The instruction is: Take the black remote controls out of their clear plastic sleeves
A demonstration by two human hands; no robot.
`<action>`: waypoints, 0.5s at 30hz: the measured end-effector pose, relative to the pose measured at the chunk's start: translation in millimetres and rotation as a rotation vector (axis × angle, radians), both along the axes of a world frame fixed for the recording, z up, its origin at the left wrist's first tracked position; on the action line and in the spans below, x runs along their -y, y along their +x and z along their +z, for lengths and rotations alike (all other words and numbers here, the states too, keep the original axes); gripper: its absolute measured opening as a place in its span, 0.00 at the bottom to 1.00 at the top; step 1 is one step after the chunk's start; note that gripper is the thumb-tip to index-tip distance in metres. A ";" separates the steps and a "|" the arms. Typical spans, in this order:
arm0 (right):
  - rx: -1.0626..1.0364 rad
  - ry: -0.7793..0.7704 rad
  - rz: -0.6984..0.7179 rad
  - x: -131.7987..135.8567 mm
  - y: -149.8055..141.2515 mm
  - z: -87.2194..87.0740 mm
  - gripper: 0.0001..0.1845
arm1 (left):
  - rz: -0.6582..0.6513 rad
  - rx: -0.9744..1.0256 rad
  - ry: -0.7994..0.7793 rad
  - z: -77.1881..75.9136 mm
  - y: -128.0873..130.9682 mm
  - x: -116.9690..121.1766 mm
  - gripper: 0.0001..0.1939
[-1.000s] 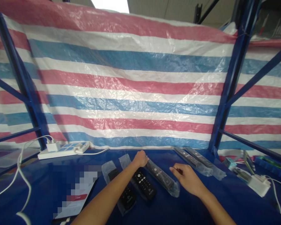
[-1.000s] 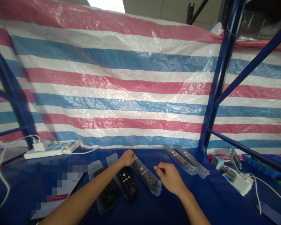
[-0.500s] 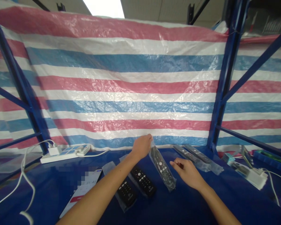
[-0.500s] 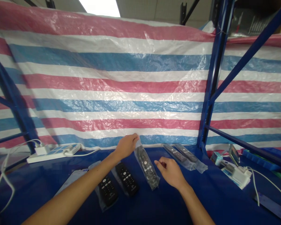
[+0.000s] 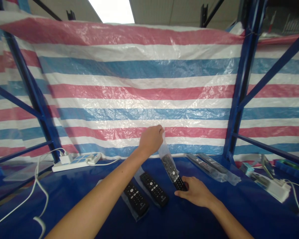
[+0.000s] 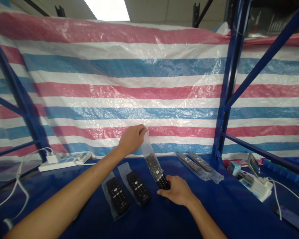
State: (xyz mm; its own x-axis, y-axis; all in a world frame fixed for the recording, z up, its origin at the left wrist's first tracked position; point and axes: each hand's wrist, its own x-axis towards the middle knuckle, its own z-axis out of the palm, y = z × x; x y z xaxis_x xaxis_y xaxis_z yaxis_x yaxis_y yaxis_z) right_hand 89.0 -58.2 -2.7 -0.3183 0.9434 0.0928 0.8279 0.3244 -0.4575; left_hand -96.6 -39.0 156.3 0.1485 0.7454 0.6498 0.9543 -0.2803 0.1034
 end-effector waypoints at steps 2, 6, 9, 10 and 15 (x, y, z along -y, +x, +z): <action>0.014 0.006 -0.006 0.4 -0.9 0.5 0.13 | -0.015 0.019 0.068 8.4 -1.0 6.9 0.13; 0.087 -0.003 -0.088 -3.1 6.4 3.2 0.11 | -0.122 0.208 0.312 32.7 -16.0 11.3 0.13; 0.127 -0.018 -0.221 -8.8 17.4 7.0 0.11 | -0.206 0.453 0.398 36.4 -37.4 -6.6 0.12; 0.114 -0.022 -0.269 -10.9 21.5 8.6 0.12 | -0.198 0.518 0.345 30.2 -43.9 -16.2 0.13; -0.067 0.007 -0.424 -18.4 38.0 18.0 0.16 | -0.002 0.407 -0.201 -53.1 -52.3 -59.3 0.16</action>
State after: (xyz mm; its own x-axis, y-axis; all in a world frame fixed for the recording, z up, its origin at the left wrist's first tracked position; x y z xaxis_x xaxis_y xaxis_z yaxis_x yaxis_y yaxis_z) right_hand 127.0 -39.8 15.3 0.1041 0.9888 0.1071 0.8573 -0.0346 -0.5136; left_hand -149.0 20.3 103.1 -0.0872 0.8629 0.4978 0.8243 -0.2182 0.5225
